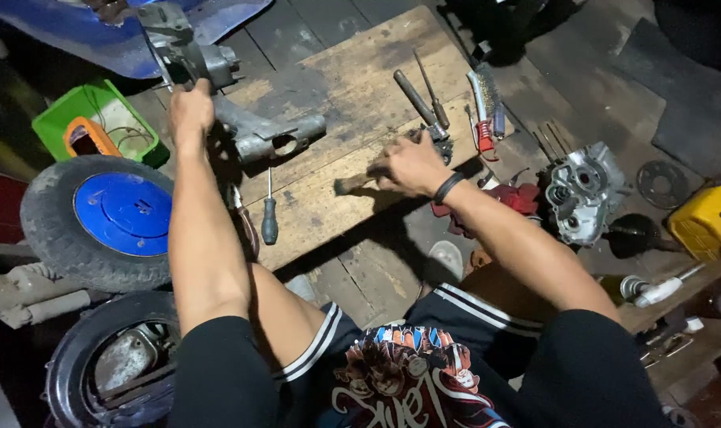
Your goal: Cleaning and scraping dirt from a motorcycle engine casing using a small tool on a workshop floor.
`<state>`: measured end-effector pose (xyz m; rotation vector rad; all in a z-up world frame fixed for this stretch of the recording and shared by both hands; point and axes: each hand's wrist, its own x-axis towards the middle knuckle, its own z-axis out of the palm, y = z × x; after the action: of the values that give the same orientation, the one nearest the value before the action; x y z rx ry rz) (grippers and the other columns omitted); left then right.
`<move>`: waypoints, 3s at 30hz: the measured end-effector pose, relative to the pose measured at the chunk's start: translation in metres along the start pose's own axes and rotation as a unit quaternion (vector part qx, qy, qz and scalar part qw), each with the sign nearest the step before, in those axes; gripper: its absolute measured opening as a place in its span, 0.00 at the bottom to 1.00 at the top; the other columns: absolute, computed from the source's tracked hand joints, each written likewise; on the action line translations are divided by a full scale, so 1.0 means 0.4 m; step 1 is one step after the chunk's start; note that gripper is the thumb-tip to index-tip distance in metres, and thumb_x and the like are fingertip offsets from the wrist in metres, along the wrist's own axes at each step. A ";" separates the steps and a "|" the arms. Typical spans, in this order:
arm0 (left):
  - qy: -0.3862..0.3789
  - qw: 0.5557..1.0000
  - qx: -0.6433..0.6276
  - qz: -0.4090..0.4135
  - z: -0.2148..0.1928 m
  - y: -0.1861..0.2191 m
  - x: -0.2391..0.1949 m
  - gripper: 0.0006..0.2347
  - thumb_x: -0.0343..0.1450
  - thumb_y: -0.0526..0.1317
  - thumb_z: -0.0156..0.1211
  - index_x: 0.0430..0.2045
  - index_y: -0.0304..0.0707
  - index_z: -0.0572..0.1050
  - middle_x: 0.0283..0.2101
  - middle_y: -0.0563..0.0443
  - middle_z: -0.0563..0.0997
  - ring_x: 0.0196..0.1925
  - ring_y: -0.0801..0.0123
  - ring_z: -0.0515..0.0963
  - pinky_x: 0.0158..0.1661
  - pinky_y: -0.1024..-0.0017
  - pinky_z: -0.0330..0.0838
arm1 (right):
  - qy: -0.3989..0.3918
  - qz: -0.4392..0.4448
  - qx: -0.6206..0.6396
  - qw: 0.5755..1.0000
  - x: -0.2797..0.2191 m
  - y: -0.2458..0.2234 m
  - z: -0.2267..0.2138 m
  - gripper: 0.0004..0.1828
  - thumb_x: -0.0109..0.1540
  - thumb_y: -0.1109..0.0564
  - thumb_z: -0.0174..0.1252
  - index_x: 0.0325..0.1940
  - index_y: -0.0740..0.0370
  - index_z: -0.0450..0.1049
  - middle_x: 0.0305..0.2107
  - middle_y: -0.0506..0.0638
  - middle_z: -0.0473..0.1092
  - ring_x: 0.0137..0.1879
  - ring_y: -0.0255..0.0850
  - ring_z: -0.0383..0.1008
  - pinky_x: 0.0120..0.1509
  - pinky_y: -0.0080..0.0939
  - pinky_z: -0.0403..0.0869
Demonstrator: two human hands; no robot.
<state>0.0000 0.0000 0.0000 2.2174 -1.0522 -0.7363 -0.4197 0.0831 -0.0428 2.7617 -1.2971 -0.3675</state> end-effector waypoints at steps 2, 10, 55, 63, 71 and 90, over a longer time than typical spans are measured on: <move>-0.013 1.000 0.008 0.006 -0.018 0.016 -0.017 0.28 0.68 0.58 0.52 0.58 0.41 0.74 0.59 0.39 0.78 0.64 0.46 0.74 0.61 0.48 0.67 | 0.011 0.031 0.026 0.999 -0.053 0.016 -0.080 0.22 0.62 0.33 0.51 0.39 0.47 0.82 0.47 0.48 0.74 0.52 0.48 0.74 0.55 0.72 0.68; -0.003 0.999 0.018 -0.029 0.001 0.029 -0.005 0.27 0.65 0.59 0.42 0.51 0.46 0.74 0.55 0.39 0.79 0.56 0.38 0.75 0.54 0.46 0.64 | -0.059 0.030 0.027 0.997 -0.073 0.126 -0.189 0.27 0.59 0.25 0.59 0.49 0.42 0.83 0.44 0.39 0.77 0.59 0.44 0.71 0.66 0.66 0.62; 0.017 1.000 0.014 -0.021 0.000 -0.003 -0.026 0.25 0.69 0.60 0.50 0.54 0.48 0.76 0.57 0.45 0.80 0.63 0.47 0.76 0.63 0.47 0.67 | 0.041 0.118 -0.016 0.992 0.055 -0.018 -0.157 0.19 0.63 0.52 0.49 0.20 0.42 0.77 0.18 0.45 0.76 0.34 0.50 0.81 0.54 0.62 0.57; -0.037 0.998 0.011 -0.048 0.000 -0.002 -0.010 0.26 0.68 0.64 0.46 0.57 0.57 0.72 0.59 0.45 0.78 0.65 0.47 0.74 0.62 0.44 0.68 | 0.245 -0.086 0.001 0.966 0.185 -0.182 -0.135 0.09 0.53 0.53 0.56 0.20 0.49 0.80 0.15 0.49 0.71 0.34 0.51 0.76 0.52 0.79 0.62; -0.053 0.998 0.004 -0.036 -0.034 0.019 -0.034 0.26 0.69 0.61 0.47 0.58 0.52 0.71 0.57 0.38 0.78 0.63 0.41 0.75 0.60 0.42 0.69 | 0.035 0.050 0.018 0.998 0.151 -0.081 -0.120 0.17 0.62 0.54 0.50 0.26 0.54 0.83 0.24 0.58 0.79 0.38 0.57 0.82 0.69 0.78 0.51; -0.061 0.997 0.006 -0.051 -0.046 0.037 -0.060 0.27 0.69 0.61 0.46 0.60 0.52 0.69 0.58 0.38 0.78 0.65 0.43 0.74 0.61 0.44 0.68 | 0.002 0.048 0.077 0.996 -0.056 0.025 -0.237 0.23 0.57 0.38 0.60 0.49 0.52 0.81 0.40 0.56 0.80 0.49 0.57 0.80 0.53 0.60 0.77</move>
<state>-0.0076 0.0163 0.0285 2.2749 -1.0091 -0.9228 -0.4177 0.0901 0.0549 2.8066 -1.5118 -0.2666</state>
